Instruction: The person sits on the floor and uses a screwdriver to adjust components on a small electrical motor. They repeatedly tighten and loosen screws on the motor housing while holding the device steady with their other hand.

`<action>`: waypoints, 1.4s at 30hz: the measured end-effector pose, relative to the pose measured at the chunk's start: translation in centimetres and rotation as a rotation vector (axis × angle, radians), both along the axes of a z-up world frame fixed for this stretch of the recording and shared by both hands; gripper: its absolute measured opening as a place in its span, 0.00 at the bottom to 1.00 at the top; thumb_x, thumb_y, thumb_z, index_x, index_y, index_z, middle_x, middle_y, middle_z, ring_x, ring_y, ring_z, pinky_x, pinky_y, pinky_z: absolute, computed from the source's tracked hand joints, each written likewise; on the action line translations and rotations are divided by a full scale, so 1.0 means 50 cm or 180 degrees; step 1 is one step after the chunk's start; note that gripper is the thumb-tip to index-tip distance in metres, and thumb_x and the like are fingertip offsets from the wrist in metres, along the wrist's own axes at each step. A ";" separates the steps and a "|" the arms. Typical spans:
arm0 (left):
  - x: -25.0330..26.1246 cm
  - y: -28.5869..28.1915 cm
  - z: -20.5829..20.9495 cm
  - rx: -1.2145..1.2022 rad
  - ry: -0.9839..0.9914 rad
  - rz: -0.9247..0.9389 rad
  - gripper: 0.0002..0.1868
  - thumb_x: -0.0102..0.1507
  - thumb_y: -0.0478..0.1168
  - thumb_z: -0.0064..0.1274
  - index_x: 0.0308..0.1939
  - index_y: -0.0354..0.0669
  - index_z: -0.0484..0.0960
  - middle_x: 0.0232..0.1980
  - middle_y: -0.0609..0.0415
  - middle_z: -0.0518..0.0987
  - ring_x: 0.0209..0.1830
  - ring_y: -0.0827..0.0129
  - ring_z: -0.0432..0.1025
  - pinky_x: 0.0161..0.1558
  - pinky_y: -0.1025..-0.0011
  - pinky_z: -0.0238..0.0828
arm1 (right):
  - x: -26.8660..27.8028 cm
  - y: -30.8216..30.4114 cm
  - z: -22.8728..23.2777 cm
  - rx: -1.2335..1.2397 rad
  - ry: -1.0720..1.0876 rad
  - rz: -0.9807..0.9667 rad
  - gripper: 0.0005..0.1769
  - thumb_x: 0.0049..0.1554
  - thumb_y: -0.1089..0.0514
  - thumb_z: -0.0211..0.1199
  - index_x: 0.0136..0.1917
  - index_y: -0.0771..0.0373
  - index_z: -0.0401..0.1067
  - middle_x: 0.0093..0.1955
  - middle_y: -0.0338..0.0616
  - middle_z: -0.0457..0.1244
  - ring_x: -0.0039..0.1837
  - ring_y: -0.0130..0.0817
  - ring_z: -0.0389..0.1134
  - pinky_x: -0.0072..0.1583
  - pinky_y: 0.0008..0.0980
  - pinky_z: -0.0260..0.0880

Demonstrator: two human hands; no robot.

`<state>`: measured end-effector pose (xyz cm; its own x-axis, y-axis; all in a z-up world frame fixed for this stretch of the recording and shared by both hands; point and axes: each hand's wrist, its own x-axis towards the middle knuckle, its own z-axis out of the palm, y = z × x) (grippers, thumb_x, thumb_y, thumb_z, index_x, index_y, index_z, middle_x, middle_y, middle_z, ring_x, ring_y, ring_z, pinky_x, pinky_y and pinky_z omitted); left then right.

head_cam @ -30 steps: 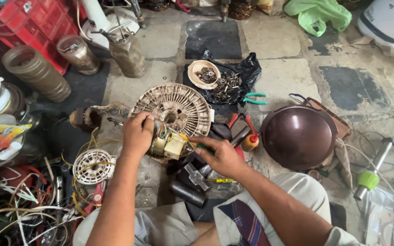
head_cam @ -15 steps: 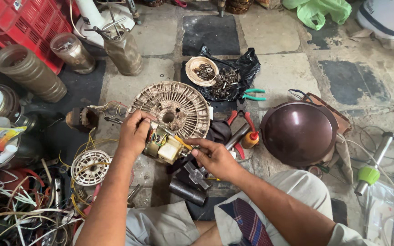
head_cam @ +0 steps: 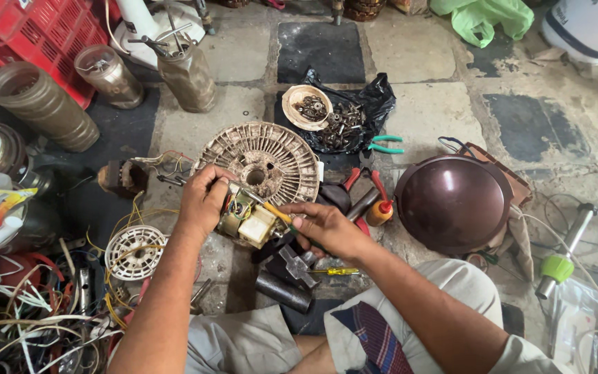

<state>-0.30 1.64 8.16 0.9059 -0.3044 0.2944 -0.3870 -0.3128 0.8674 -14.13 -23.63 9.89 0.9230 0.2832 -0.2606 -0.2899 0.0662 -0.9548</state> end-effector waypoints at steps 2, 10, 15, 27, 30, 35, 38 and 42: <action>0.002 0.001 0.000 -0.0023 0.0125 -0.0082 0.06 0.64 0.33 0.47 0.39 0.38 0.81 0.41 0.53 0.83 0.41 0.70 0.76 0.47 0.71 0.73 | 0.009 -0.012 0.004 0.0740 0.0549 0.0110 0.25 0.67 0.51 0.54 0.75 0.57 0.65 0.34 0.37 0.60 0.27 0.21 0.54 0.30 0.22 0.55; 0.016 0.014 -0.009 -0.0005 0.0420 -0.0113 0.07 0.64 0.33 0.47 0.39 0.38 0.81 0.40 0.53 0.84 0.41 0.70 0.76 0.46 0.71 0.73 | 0.002 0.021 0.050 -0.3034 -0.1849 0.0164 0.27 0.62 0.54 0.57 0.74 0.43 0.68 0.33 0.40 0.67 0.28 0.30 0.61 0.31 0.30 0.67; 0.022 0.002 -0.013 0.0000 0.0859 -0.0014 0.06 0.66 0.35 0.48 0.41 0.37 0.80 0.35 0.46 0.80 0.32 0.61 0.72 0.37 0.63 0.69 | -0.008 0.030 0.064 -0.3260 -0.2723 -0.1077 0.20 0.54 0.47 0.68 0.56 0.58 0.78 0.39 0.51 0.71 0.38 0.42 0.71 0.40 0.40 0.72; 0.003 0.018 -0.019 0.0137 -0.0512 -0.0046 0.06 0.64 0.35 0.50 0.39 0.40 0.82 0.42 0.48 0.85 0.44 0.57 0.77 0.52 0.64 0.72 | -0.037 0.045 0.088 -0.3041 -0.0987 -0.0799 0.11 0.62 0.53 0.63 0.55 0.56 0.78 0.40 0.55 0.70 0.46 0.50 0.73 0.49 0.43 0.70; -0.011 0.029 -0.048 0.0011 -0.1776 0.0737 0.10 0.64 0.36 0.55 0.48 0.36 0.80 0.53 0.37 0.79 0.56 0.48 0.73 0.62 0.60 0.67 | -0.039 0.051 0.096 -0.2799 -0.1426 -0.0814 0.11 0.58 0.54 0.68 0.54 0.56 0.78 0.44 0.51 0.71 0.46 0.47 0.74 0.49 0.41 0.72; 0.039 0.076 -0.110 -0.2708 0.1853 0.0962 0.20 0.70 0.44 0.46 0.59 0.31 0.71 0.55 0.42 0.81 0.54 0.56 0.76 0.61 0.63 0.69 | -0.037 0.052 0.114 -0.2665 -0.1496 -0.0675 0.16 0.52 0.53 0.71 0.53 0.58 0.77 0.43 0.50 0.71 0.43 0.46 0.73 0.47 0.40 0.72; 0.064 0.083 -0.124 -0.3405 0.3023 0.0600 0.17 0.71 0.44 0.42 0.53 0.33 0.78 0.49 0.44 0.86 0.50 0.60 0.80 0.60 0.66 0.76 | -0.034 0.059 0.115 -0.2613 -0.1821 -0.0681 0.16 0.52 0.53 0.71 0.52 0.60 0.77 0.45 0.49 0.71 0.45 0.45 0.74 0.48 0.40 0.73; 0.094 0.082 -0.179 -0.3211 0.3093 0.0955 0.11 0.71 0.43 0.46 0.44 0.40 0.80 0.41 0.51 0.83 0.41 0.63 0.77 0.50 0.64 0.78 | -0.035 0.053 0.103 -0.2634 -0.1890 -0.0710 0.16 0.52 0.53 0.71 0.52 0.61 0.77 0.48 0.49 0.71 0.47 0.46 0.73 0.49 0.40 0.73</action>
<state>4.39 5.74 -0.80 0.8611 -0.1065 -0.4971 0.4474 0.6231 0.6415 -15.88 -20.96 15.05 0.9756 0.0304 0.2174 0.1796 -0.6797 -0.7111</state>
